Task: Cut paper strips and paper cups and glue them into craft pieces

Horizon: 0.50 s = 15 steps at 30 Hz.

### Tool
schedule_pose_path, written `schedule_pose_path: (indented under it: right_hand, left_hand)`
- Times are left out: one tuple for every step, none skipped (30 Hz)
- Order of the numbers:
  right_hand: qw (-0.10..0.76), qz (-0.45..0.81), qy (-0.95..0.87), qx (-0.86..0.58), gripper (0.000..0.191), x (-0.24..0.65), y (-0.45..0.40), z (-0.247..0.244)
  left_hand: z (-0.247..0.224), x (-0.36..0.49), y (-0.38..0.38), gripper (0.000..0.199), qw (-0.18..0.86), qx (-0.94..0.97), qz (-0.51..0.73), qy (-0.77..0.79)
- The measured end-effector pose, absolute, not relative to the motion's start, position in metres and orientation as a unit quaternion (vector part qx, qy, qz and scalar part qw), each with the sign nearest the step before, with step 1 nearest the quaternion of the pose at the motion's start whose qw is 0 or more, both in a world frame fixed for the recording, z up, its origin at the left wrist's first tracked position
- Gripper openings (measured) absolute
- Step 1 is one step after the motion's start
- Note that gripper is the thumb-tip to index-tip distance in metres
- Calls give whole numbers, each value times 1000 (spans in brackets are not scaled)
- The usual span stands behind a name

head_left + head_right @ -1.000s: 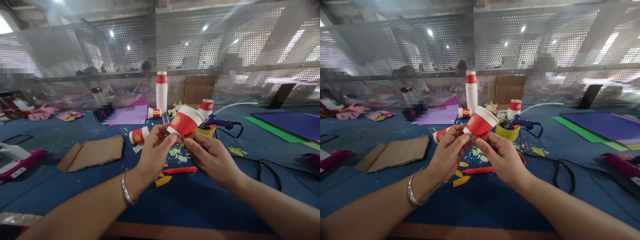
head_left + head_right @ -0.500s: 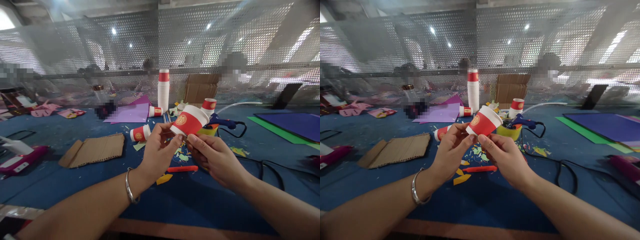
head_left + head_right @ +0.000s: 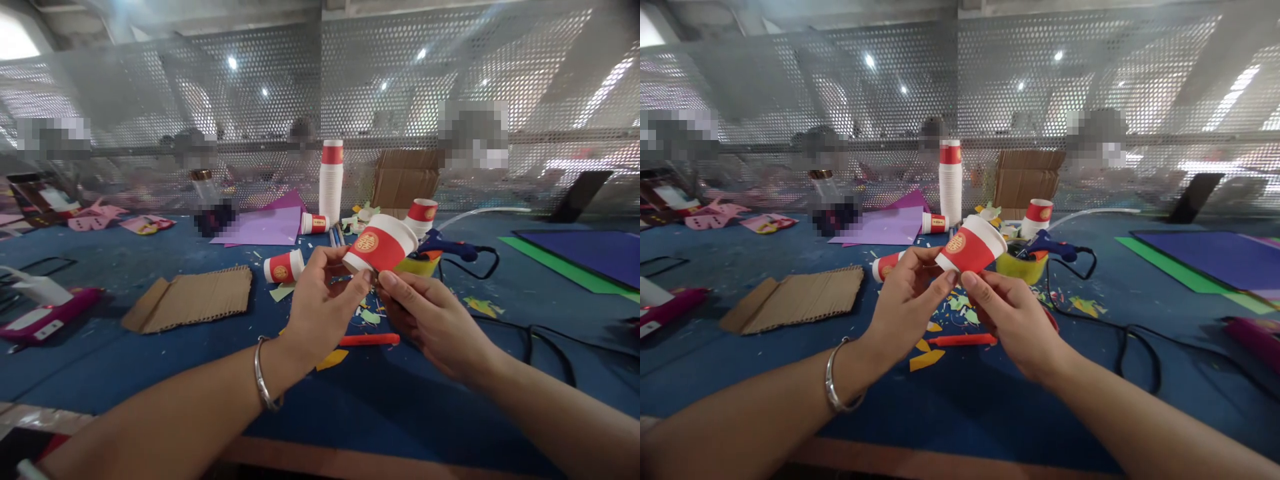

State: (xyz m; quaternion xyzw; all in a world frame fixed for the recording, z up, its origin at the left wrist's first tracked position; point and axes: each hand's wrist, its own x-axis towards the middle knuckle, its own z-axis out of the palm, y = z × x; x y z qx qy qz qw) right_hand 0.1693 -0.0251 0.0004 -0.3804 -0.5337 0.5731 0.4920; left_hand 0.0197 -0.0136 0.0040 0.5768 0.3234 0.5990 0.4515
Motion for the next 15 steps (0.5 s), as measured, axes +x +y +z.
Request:
schedule_pose_path:
  right_hand:
    - [492, 571, -536, -379, 47, 169, -26, 1]
    - [494, 569, -539, -378, 47, 169, -26, 1]
    - [495, 566, -541, -377, 46, 169, -27, 1]
    - [496, 563, -542, -378, 46, 169, -27, 1]
    - [498, 559, -544, -379, 46, 169, -28, 1]
    - [499, 556, -547, -379, 46, 168, -28, 1]
    - [499, 553, -550, -378, 46, 168, -28, 1]
    - [500, 551, -552, -377, 46, 168, -28, 1]
    - [501, 550, -554, -373, 46, 168, -28, 1]
    - [502, 550, -556, -369, 46, 168, -28, 1]
    - [504, 550, -557, -365, 47, 168, -27, 0]
    - [504, 549, -559, -363, 47, 167, -27, 0]
    - [503, 547, -561, -365, 48, 167, -27, 0]
    - [501, 545, -563, -369, 49, 167, -26, 0]
    - [498, 543, -564, -374, 49, 167, -26, 1]
  left_hand:
    - [4, 19, -14, 30, 441, 585, 603, 316]
    - [4, 19, -14, 30, 430, 593, 607, 308]
    - [4, 19, -15, 31, 421, 600, 610, 302]
    - [4, 18, -15, 31, 412, 606, 612, 299]
    - [3, 18, -16, 31, 403, 610, 613, 298]
    - [3, 18, -16, 32, 395, 615, 614, 297]
    - [3, 18, -17, 31, 389, 619, 615, 296]
    - [2, 18, -17, 31, 384, 622, 616, 293]
    - [2, 19, -17, 30, 383, 621, 618, 291]
    - [1, 20, -17, 30, 386, 618, 620, 292]
    - [1, 20, -17, 29, 393, 612, 619, 296]
    - [1, 20, -17, 29, 404, 604, 618, 301]
    - [1, 21, -16, 29, 418, 595, 615, 306]
    - [2, 20, -16, 29, 429, 588, 611, 311]
    - [2, 20, -15, 30, 437, 584, 607, 315]
